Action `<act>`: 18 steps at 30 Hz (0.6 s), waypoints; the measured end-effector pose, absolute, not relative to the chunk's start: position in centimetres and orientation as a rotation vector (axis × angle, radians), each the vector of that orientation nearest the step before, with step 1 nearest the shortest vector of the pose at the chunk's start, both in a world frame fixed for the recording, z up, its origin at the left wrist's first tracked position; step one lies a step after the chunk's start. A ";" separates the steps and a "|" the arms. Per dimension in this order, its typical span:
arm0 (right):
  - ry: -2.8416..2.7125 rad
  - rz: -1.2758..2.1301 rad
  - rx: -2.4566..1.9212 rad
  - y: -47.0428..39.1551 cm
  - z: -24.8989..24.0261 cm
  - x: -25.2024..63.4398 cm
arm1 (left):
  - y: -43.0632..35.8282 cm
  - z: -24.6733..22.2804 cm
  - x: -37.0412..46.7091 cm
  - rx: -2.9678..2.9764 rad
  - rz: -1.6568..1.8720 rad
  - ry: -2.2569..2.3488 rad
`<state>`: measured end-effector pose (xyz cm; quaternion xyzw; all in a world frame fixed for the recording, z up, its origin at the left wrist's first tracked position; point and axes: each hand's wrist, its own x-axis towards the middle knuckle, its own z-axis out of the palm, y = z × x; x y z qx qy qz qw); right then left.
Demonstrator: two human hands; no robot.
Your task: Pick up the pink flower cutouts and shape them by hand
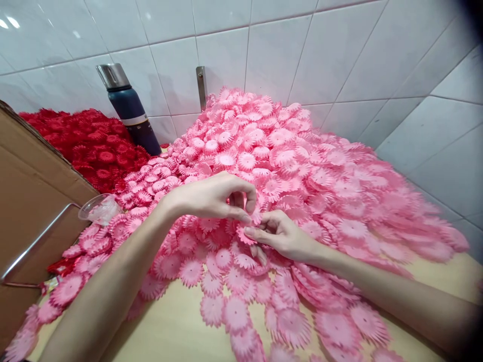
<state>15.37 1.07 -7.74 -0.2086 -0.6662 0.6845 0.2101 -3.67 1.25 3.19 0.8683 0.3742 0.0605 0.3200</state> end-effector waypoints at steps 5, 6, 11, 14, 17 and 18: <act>-1.883 1.812 -0.604 1.1 -7.9 15.5 | 1.1 3.2 -3.6 2.426 0.248 1.224; -1.883 1.805 -0.611 1.1 -7.9 15.5 | 1.2 3.2 -3.6 2.422 0.220 1.209; -1.864 1.829 -0.637 1.0 -8.1 15.5 | 1.3 3.2 -3.6 2.259 0.065 1.039; -1.821 1.821 -0.671 1.1 -8.2 15.4 | 1.4 3.0 -3.6 2.210 0.047 1.011; -1.792 1.794 -0.697 1.2 -8.3 15.3 | 1.5 2.8 -3.5 2.197 0.066 0.987; -1.788 1.792 -0.701 1.2 -8.4 15.2 | 1.5 2.8 -3.5 2.199 0.074 0.981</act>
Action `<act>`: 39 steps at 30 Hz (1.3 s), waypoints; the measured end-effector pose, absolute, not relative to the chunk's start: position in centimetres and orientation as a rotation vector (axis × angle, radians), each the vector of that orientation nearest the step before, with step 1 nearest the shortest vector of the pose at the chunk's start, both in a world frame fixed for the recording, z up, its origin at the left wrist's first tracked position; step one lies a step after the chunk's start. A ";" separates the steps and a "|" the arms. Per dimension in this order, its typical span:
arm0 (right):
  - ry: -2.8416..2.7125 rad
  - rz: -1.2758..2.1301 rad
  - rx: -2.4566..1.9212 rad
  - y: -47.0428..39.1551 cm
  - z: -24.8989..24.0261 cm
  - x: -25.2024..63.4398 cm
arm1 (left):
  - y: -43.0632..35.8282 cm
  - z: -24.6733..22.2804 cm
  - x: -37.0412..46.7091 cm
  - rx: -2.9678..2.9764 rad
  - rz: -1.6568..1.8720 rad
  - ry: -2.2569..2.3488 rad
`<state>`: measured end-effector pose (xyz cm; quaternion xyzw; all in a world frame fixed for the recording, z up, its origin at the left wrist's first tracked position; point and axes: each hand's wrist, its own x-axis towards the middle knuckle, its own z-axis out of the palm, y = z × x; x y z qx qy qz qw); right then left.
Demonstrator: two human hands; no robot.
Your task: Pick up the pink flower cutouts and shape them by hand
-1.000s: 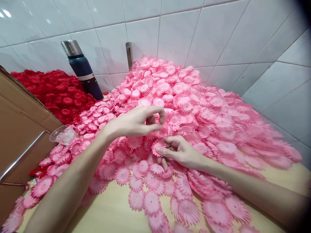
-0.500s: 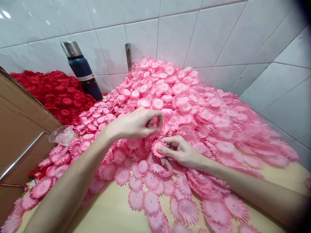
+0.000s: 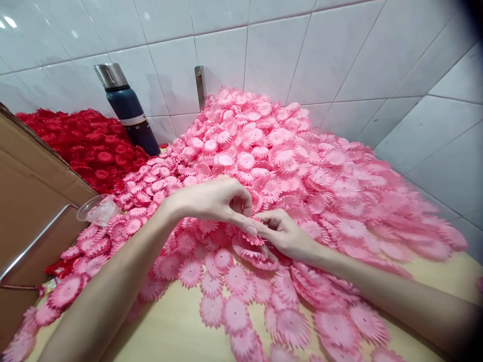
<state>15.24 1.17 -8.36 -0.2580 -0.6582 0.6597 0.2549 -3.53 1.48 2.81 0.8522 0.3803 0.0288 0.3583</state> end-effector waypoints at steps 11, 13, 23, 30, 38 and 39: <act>-1.753 1.847 -0.720 1.3 -8.1 15.0 | 1.5 3.0 -3.9 2.382 0.166 0.955; -1.750 1.847 -0.729 1.2 -7.9 15.0 | 1.5 2.9 -3.8 2.426 0.178 0.956; -1.855 1.884 -0.571 0.8 -7.5 15.2 | 1.7 3.0 -4.5 2.519 0.387 1.214; -1.845 1.835 -0.603 1.1 -8.0 15.1 | 1.4 3.3 -3.7 2.415 0.235 1.101; -1.757 1.907 -0.604 0.8 -7.9 15.0 | 1.2 3.2 -3.6 2.348 0.057 1.057; -1.747 1.911 -0.612 0.8 -8.0 15.0 | 1.2 3.1 -3.5 2.344 0.058 1.061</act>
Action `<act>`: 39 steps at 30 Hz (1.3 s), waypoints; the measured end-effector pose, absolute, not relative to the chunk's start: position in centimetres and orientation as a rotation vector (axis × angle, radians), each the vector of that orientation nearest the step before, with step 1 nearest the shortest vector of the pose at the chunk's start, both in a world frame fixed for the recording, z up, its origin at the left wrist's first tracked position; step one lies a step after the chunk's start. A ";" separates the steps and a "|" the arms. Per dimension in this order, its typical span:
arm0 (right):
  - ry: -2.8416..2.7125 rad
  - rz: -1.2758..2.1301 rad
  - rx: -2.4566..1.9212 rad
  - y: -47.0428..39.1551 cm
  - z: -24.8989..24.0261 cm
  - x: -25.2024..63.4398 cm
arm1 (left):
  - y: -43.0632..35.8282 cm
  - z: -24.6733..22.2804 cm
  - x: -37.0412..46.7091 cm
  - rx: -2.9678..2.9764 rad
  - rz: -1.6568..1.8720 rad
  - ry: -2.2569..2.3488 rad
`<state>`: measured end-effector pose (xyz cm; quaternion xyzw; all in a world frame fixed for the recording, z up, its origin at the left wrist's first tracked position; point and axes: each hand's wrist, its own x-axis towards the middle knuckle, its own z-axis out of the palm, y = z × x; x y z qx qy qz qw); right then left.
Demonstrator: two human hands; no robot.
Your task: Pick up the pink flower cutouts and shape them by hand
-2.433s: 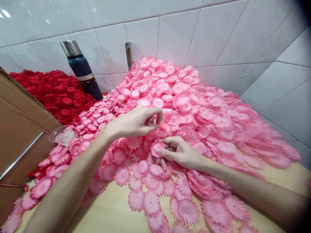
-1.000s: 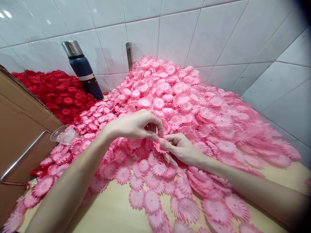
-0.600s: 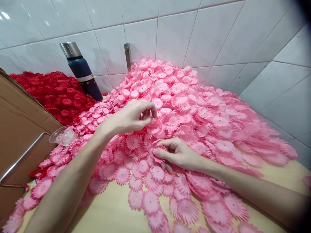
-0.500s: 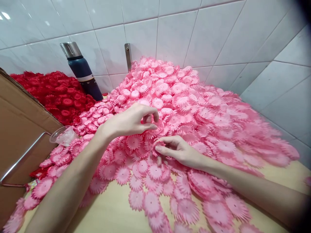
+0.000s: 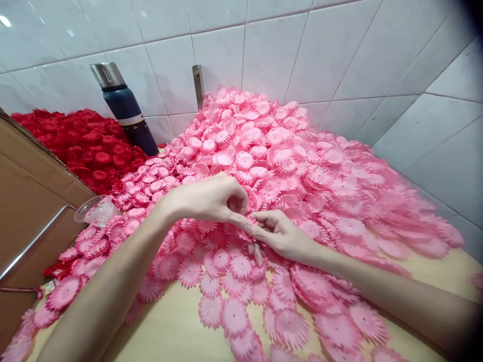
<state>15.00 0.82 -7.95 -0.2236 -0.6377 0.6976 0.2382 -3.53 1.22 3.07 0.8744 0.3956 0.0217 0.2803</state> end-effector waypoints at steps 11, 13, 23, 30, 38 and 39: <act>-1.671 1.952 -0.664 1.0 -8.3 14.9 | 1.2 3.5 -3.7 2.386 0.024 1.014; -1.663 1.957 -0.664 1.1 -8.3 14.9 | 1.1 3.5 -3.7 2.418 0.012 1.044; -1.829 1.920 -0.638 0.4 -7.8 15.1 | 1.9 2.9 -4.7 2.559 0.369 1.336; -1.833 1.867 -0.620 1.0 -8.0 15.1 | 1.4 3.4 -4.2 2.569 0.360 1.167; -1.775 1.902 -0.599 0.9 -7.5 15.0 | 0.7 3.9 -3.4 2.331 0.069 1.028; -1.763 1.901 -0.598 0.9 -7.6 15.0 | 0.8 3.7 -3.4 2.325 0.047 1.034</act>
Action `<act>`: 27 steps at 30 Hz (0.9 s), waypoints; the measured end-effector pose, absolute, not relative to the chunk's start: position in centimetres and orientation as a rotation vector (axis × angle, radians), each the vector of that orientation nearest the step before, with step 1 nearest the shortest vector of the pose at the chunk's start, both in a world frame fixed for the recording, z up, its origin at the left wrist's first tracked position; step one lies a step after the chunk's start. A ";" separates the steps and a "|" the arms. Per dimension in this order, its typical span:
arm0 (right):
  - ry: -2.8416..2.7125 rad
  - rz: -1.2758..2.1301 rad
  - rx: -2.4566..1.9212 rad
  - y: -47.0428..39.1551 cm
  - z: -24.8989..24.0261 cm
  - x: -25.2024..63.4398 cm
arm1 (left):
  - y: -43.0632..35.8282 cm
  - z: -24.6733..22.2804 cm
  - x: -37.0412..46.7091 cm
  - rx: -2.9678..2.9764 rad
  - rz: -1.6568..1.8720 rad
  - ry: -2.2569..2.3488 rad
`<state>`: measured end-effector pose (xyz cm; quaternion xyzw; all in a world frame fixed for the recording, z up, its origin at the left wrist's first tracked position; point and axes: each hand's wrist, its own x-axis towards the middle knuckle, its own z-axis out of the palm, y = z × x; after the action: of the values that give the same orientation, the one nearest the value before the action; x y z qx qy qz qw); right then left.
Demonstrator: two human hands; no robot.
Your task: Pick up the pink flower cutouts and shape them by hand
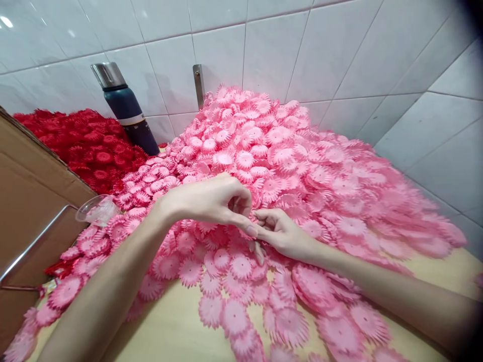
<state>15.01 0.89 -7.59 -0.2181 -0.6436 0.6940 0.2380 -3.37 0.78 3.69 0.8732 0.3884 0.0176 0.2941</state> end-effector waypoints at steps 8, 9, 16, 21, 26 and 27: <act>-1.737 1.863 -0.620 1.0 -8.3 15.0 | 1.1 3.0 -3.4 2.302 0.048 1.069; -1.739 1.859 -0.625 1.0 -8.3 15.0 | 1.1 3.1 -3.4 2.297 0.046 1.072; -1.712 1.841 -0.672 1.0 -8.5 14.9 | 0.8 3.6 -3.3 2.350 -0.011 1.038; -1.706 1.865 -0.670 0.8 -8.3 14.9 | 0.8 3.5 -3.5 2.459 0.097 1.117; -1.930 1.780 -0.683 0.1 -7.8 15.0 | 1.2 3.3 -3.9 2.513 0.489 1.364; -1.949 1.761 -0.671 0.1 -7.8 15.0 | 1.3 3.2 -4.0 2.489 0.535 1.382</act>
<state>15.03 0.07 -7.76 -0.2418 -0.7022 0.6347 0.2135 -4.03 1.27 3.24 0.8528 0.4736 0.1832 0.1220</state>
